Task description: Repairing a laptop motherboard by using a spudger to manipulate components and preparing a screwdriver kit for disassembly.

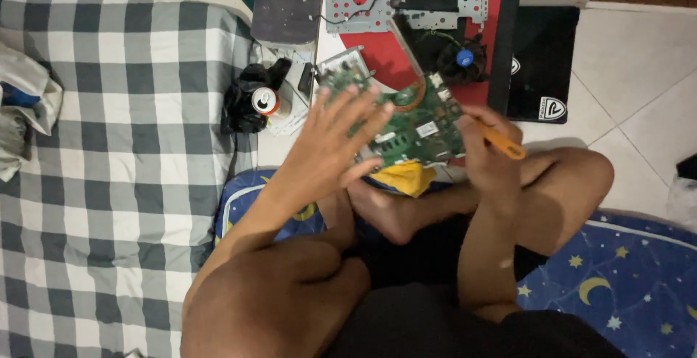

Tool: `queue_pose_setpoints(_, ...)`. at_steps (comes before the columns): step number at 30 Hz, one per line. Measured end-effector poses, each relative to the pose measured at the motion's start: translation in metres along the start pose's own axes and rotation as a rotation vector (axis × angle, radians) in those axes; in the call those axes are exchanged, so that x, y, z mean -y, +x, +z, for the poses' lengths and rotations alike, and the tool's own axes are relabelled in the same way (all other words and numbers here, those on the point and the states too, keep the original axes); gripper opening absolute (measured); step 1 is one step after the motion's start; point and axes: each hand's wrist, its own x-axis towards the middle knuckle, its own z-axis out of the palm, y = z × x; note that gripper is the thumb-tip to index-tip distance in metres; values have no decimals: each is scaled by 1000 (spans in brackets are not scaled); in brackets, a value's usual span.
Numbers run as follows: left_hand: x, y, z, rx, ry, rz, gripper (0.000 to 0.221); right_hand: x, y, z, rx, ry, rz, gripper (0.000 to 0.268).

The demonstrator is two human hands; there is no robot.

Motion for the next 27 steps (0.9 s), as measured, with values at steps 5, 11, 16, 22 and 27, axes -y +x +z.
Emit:
queue_pose_setpoints(5,3,0,-13,-225,-245,-365,75,-30,9,-24,-2,-37,122,12)
queue_pose_setpoints(11,28,-26,9,-95,-1090,-556,45,-104,3,-44,-54,275,221,26)
queue_pose_setpoints(16,13,-29,19,71,-2062,-493,73,-131,-2,-48,-19,443,264,29)
queue_pose_setpoints(22,5,-21,25,290,-2063,-329,72,-125,-1,-26,164,545,293,25)
queue_pose_setpoints(27,-1,-11,15,465,-1794,-430,83,-103,0,-26,186,420,259,22)
